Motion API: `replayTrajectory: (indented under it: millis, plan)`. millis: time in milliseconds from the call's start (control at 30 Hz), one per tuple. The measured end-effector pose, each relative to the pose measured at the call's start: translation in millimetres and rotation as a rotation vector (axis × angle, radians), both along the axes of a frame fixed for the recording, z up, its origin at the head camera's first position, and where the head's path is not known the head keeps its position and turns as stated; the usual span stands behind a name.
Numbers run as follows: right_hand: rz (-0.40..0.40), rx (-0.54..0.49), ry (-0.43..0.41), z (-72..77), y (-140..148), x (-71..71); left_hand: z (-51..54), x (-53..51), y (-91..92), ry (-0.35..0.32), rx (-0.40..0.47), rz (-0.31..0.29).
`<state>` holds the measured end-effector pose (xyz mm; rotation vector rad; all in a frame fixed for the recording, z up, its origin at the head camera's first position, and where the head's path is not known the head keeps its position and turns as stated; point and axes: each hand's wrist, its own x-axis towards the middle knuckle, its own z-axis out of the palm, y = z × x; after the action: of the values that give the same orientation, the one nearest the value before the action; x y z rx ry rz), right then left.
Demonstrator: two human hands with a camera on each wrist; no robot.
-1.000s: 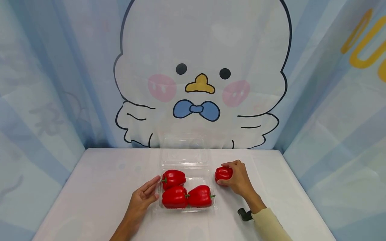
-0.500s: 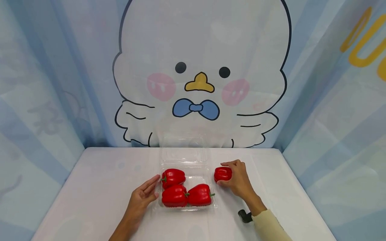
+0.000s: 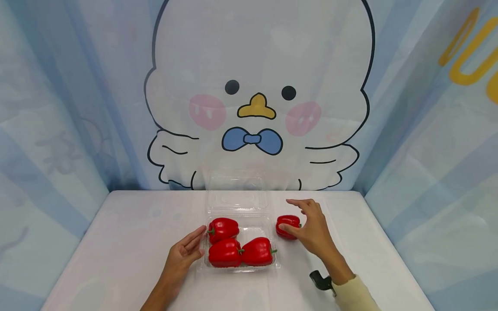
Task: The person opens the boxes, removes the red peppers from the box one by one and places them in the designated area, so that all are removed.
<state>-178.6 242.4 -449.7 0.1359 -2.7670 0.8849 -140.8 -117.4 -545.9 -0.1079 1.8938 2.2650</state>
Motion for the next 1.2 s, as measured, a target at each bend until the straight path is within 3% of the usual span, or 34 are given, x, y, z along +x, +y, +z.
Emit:
replayTrajectory:
  millis: [233, 533, 700, 1200]
  plan:
    - [0.077, -0.044, 0.049, 14.3, -10, 13.9, 0.8, 0.2, -0.2, 0.0, 0.001, -0.003]
    - [0.176, -0.093, 0.068, 14.4, -24, 25.3, 1.3, -0.3, 0.8, -0.006, -0.01, 0.012]
    - [0.232, -0.093, 0.044, 6.9, -34, 30.6, 1.1, -0.3, 1.5, -0.008, -0.019, 0.018]
    - [0.286, -0.121, -0.15, -31.1, -50, 37.0, 1.5, -1.2, 2.1, -0.031, -0.003, 0.03]
